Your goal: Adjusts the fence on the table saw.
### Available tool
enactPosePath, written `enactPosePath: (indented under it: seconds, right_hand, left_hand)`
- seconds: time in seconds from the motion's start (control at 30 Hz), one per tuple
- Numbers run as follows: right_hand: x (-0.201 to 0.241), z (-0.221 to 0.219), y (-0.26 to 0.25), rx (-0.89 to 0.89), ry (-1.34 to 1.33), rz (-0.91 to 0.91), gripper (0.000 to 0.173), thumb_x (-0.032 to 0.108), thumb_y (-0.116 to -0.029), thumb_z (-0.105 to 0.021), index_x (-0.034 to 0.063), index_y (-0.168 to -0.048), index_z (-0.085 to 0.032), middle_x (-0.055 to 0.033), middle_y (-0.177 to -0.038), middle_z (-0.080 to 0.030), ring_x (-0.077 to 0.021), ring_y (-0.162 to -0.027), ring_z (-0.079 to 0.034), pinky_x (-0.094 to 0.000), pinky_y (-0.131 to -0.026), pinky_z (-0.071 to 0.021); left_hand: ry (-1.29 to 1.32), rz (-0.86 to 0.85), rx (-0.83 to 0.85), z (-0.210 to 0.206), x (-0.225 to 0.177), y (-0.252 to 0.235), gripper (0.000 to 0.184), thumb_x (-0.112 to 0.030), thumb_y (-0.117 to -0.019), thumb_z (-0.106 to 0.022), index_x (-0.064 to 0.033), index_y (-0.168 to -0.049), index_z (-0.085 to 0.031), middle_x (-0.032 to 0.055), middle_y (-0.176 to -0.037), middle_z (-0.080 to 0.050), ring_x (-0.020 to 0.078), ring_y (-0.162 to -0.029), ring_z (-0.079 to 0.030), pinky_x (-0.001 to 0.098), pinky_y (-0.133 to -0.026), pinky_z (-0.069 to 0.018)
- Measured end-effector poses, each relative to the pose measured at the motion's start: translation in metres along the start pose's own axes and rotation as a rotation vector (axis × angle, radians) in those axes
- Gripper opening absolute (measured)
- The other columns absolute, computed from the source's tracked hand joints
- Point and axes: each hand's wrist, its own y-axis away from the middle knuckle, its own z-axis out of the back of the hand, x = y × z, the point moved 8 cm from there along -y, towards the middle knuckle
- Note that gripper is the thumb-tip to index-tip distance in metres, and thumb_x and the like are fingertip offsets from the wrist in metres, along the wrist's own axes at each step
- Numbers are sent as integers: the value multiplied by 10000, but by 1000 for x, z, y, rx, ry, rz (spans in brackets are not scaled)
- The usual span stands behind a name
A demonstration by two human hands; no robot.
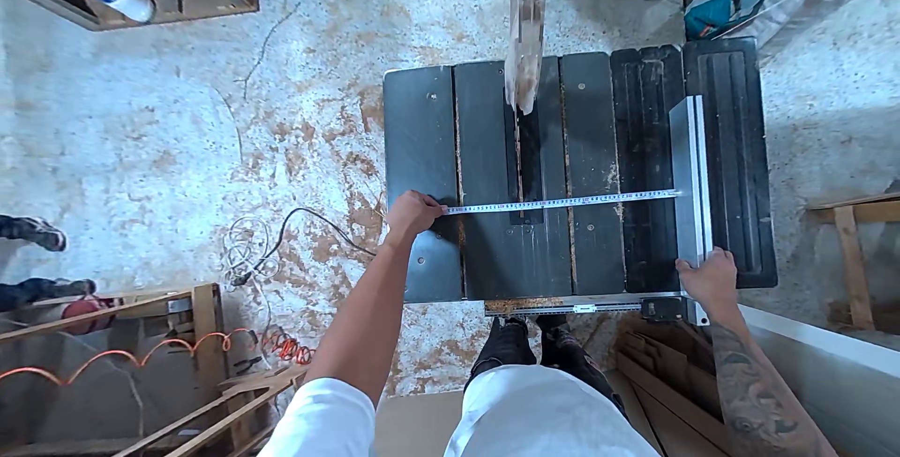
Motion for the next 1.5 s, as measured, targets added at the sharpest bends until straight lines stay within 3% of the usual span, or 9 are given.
enactPosePath:
  seconds: [0.1, 0.27, 0.37, 0.43, 0.53, 0.6, 0.7, 1.37, 1.5]
  right_hand:
    - [-7, 3, 3, -3, -144, 34, 827, 484, -853, -810, -46, -1402, -489, -328, -1395, -498, -515, -1251, -530, -710, -981, -456]
    - [-78, 18, 46, -329, -809, -250, 651, 575, -1036, -482, 39, -1398, -554, -178, -1256, -651, -275, -1125, -641, -492, -963, -527]
    - [-139, -56, 80, -259, -1126, -687, 711, 639, -1063, -284, 59, -1377, -549, -164, -1203, -656, -264, -1003, -658, -487, -827, -554]
    - [-143, -118, 102, -99, -1371, -864, 713, 641, -1046, -268, 87, -1459, -444, -195, -1346, -579, -318, -1128, -638, -526, -899, -555]
    - [-112, -175, 108, -20, -1834, -862, 645, 609, -1043, -233, 168, -1488, -386, -153, -1444, -521, -345, -1283, -565, -627, -1002, -500]
    - [-91, -188, 102, -48, -2020, -847, 588, 630, -1015, -261, 189, -1337, -480, -102, -1284, -592, -291, -1166, -608, -597, -928, -518]
    - [-90, -197, 95, -114, -2077, -820, 529, 605, -1009, -262, 194, -1205, -532, -64, -1145, -636, -243, -1059, -644, -553, -829, -548]
    - [-108, -214, 77, -199, -1934, -776, 678, 680, -998, -144, 228, -1384, -469, -44, -1302, -600, -224, -1205, -585, -581, -928, -517]
    - [-117, -222, 73, -202, -1859, -772, 792, 729, -981, -58, 241, -1530, -352, -61, -1491, -493, -248, -1346, -493, -615, -1024, -456]
  left_hand:
    - [5, 4, 0, 0, 0, 2, 364, -561, -927, -682, -239, -1058, -788, 176, -1134, -731, 444, -1121, -654, 758, -873, -465]
    - [4, 4, -10, -1, 1, 0, 362, -567, -926, -680, -244, -1049, -787, 171, -1128, -730, 444, -1113, -654, 758, -861, -462]
    - [1, 8, -10, -1, 2, -2, 357, -569, -915, -694, -247, -1034, -793, 166, -1121, -733, 439, -1113, -654, 751, -865, -464]
    - [-5, 7, -7, -1, 4, -4, 365, -580, -912, -692, -253, -1038, -793, 156, -1128, -734, 431, -1118, -655, 753, -871, -467]
    - [8, -6, -8, -2, 3, -3, 358, -556, -916, -696, -233, -1039, -792, 163, -1119, -734, 436, -1112, -656, 758, -876, -466]
    - [23, -10, -10, -2, 3, -5, 353, -541, -915, -706, -221, -1034, -792, 163, -1107, -735, 431, -1102, -659, 751, -881, -469]
    - [40, 0, 3, -3, 7, -11, 350, -533, -898, -730, -213, -1021, -798, 162, -1072, -742, 420, -1073, -671, 742, -878, -477]
    - [36, 48, 36, -1, 9, -19, 317, -511, -864, -778, -220, -987, -805, 139, -1045, -749, 383, -1057, -681, 717, -892, -487]
    - [17, 40, 24, 2, 2, -13, 335, -527, -868, -772, -218, -993, -805, 144, -1055, -748, 390, -1059, -681, 715, -901, -490]
